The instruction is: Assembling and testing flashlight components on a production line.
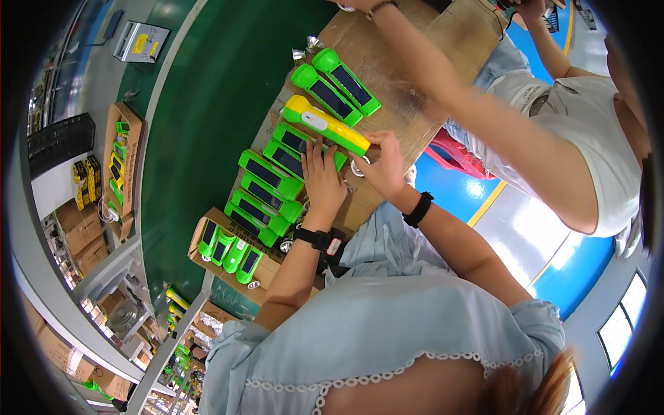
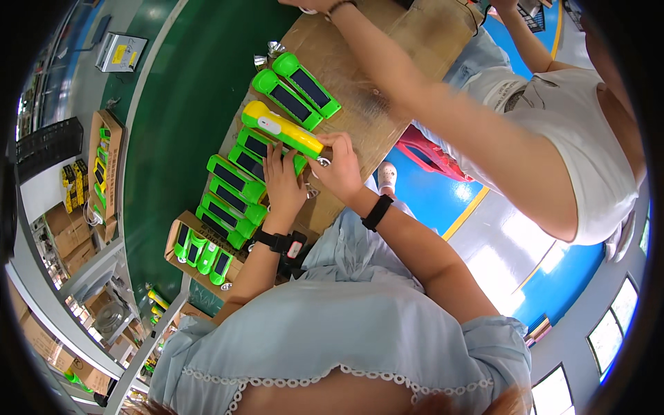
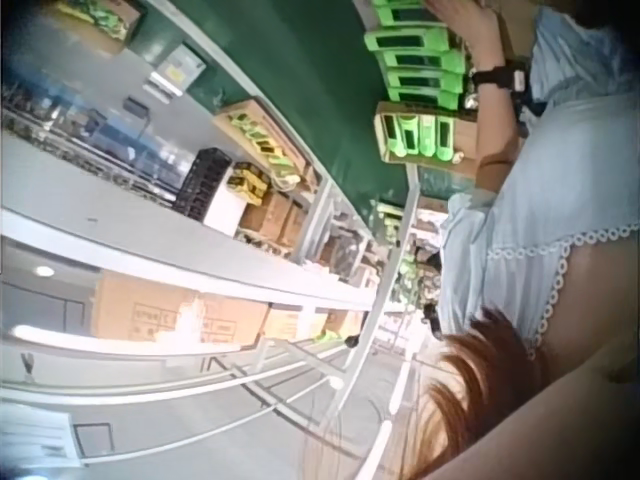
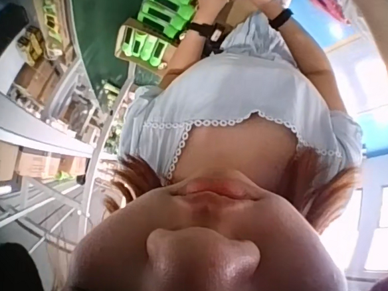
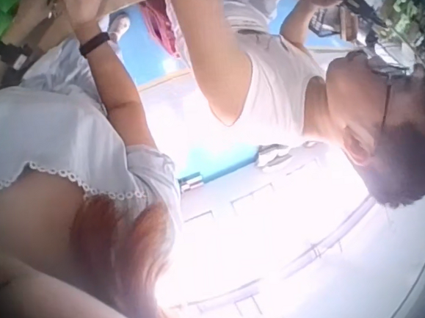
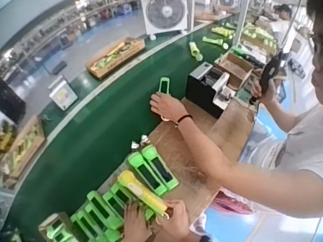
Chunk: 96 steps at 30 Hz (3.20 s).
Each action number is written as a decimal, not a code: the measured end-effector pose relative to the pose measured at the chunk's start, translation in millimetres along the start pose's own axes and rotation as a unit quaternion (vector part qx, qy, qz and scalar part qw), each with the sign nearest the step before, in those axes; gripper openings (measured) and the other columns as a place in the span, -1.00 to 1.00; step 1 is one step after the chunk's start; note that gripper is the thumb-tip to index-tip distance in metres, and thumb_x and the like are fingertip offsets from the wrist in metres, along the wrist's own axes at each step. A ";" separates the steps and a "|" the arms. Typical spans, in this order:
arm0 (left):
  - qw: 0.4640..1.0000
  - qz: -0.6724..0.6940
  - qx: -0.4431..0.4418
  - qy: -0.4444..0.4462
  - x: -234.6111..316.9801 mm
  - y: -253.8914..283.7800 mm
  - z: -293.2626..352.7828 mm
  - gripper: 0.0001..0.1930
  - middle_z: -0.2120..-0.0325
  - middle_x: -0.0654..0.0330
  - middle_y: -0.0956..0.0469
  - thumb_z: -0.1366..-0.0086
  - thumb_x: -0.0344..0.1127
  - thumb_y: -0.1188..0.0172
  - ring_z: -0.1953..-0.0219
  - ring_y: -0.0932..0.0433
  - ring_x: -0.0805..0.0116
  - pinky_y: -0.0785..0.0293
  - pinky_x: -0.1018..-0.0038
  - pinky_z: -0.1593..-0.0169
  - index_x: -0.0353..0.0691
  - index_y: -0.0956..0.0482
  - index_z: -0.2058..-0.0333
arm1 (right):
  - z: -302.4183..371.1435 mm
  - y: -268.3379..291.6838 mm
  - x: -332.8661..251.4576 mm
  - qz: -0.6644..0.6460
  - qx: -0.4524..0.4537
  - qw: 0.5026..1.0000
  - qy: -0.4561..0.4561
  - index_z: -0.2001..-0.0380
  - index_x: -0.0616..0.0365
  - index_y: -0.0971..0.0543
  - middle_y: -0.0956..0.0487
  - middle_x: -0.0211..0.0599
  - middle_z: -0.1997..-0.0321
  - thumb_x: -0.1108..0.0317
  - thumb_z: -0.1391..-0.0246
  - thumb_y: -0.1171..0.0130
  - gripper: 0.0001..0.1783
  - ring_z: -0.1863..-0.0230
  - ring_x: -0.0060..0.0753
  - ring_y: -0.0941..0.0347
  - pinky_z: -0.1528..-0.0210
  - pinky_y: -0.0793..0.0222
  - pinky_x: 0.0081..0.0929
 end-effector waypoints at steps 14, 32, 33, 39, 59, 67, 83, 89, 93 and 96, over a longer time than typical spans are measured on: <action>0.998 0.004 0.066 0.016 -4.4 -0.2 3.1 -0.35 -0.09 -0.14 -0.11 0.15 -0.59 -0.19 -0.20 -0.03 -0.19 0.02 0.05 -0.23 -0.30 -0.25 -0.03 | -7.3 -33.0 26.3 0.146 -0.154 0.954 -0.210 0.31 0.31 -0.46 -0.53 -0.05 0.47 0.06 0.08 -0.22 -0.52 0.43 -0.05 -0.48 0.38 -0.39 -0.29; 0.979 0.165 0.083 -0.084 21.6 2.6 70.1 -0.69 0.30 -0.02 -0.39 0.09 -0.53 -0.08 0.21 -0.36 -0.02 -0.30 0.23 0.12 -0.31 -0.38 0.27 | -37.1 -71.5 32.1 0.009 0.146 0.850 -0.506 0.05 0.02 -0.48 -0.39 -0.03 0.04 0.04 0.31 -0.41 -0.32 0.01 -0.03 -0.34 -0.03 -0.27 -0.21; 0.980 0.160 0.086 -0.082 19.5 -2.0 74.2 -0.70 0.32 -0.02 -0.40 0.09 -0.53 -0.09 0.23 -0.37 -0.02 -0.31 0.25 0.13 -0.31 -0.38 0.28 | -36.9 -70.4 29.9 -0.021 0.153 0.858 -0.490 -0.01 -0.02 -0.43 -0.33 -0.04 -0.01 0.07 0.31 -0.41 -0.27 -0.04 0.01 -0.28 -0.07 -0.23 -0.20; 0.955 0.241 -0.062 -0.162 7.8 -35.8 102.8 -0.72 0.37 0.04 -0.40 0.09 -0.51 -0.11 0.29 -0.39 0.05 -0.32 0.30 0.20 -0.25 -0.38 0.31 | -25.6 -58.8 53.9 0.066 0.068 0.938 -0.332 0.13 0.11 -0.42 -0.34 -0.04 0.06 0.28 0.33 -0.41 -0.40 0.06 -0.02 -0.31 0.01 -0.27 -0.29; 0.953 0.092 -0.121 -0.263 2.6 -51.0 107.0 -0.76 0.44 0.15 -0.35 0.07 -0.29 -0.10 0.31 -0.36 0.17 -0.27 0.33 0.26 -0.17 -0.40 0.37 | -9.3 63.2 -99.3 -0.122 0.085 0.962 0.231 0.17 0.20 -0.28 -0.34 -0.10 0.12 0.67 0.32 -0.34 -0.40 0.05 -0.22 -0.40 0.02 -0.37 -0.39; 0.954 0.095 -0.083 -0.271 4.6 -49.4 106.6 -0.77 0.45 0.14 -0.33 0.11 -0.34 -0.11 0.33 -0.33 0.15 -0.26 0.32 0.25 -0.17 -0.39 0.39 | -8.4 65.3 -106.5 -0.127 0.078 0.965 0.217 0.14 0.20 -0.28 -0.34 -0.12 0.09 0.68 0.29 -0.32 -0.40 0.08 -0.34 -0.38 0.07 -0.34 -0.47; 0.951 0.091 -0.102 -0.279 -0.4 -49.6 103.8 -0.75 0.42 0.13 -0.34 0.07 -0.26 -0.11 0.29 -0.35 0.16 -0.28 0.32 0.23 -0.19 -0.37 0.38 | -39.1 41.4 -65.7 -0.169 0.000 0.981 -0.096 0.15 0.28 -0.49 -0.37 -0.63 0.55 0.44 0.22 -0.38 -0.52 0.60 -0.81 -0.05 0.58 0.02 -0.80; 0.949 0.089 -0.129 -0.272 -3.2 -51.5 106.8 -0.74 0.41 0.13 -0.34 0.07 -0.26 -0.11 0.26 -0.35 0.15 -0.27 0.32 0.20 -0.20 -0.37 0.37 | -81.3 14.4 -67.3 0.039 -0.046 0.998 -0.022 0.22 0.25 -0.56 -0.34 -0.43 0.64 0.31 0.21 -0.36 -0.57 0.62 -0.67 -0.14 0.59 -0.08 -0.66; 0.946 0.103 -0.128 -0.278 -2.4 -51.0 106.9 -0.74 0.38 0.13 -0.34 0.08 -0.27 -0.13 0.24 -0.35 0.15 -0.27 0.32 0.19 -0.18 -0.37 0.38 | -122.5 -19.6 -49.1 0.159 -0.099 0.975 0.116 0.30 0.25 -0.54 -0.51 -0.08 0.55 0.25 0.14 -0.26 -0.66 0.53 -0.11 -0.43 0.42 -0.36 -0.28; 0.948 0.088 -0.138 -0.273 -4.8 -51.5 107.7 -0.73 0.38 0.13 -0.34 0.08 -0.26 -0.14 0.23 -0.35 0.15 -0.27 0.32 0.18 -0.18 -0.36 0.37 | -138.0 -45.0 -35.7 0.246 -0.173 0.953 0.024 0.26 0.21 -0.50 -0.54 0.00 0.39 0.27 0.12 -0.21 -0.67 0.32 0.11 -0.44 0.24 -0.38 -0.11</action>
Point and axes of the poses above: each hand's wrist, its own z-axis away from the middle knuckle, its own y-axis out of the back of the hand, x = y × z, the point moved 1 cm from there along -z, towards the middle knuckle
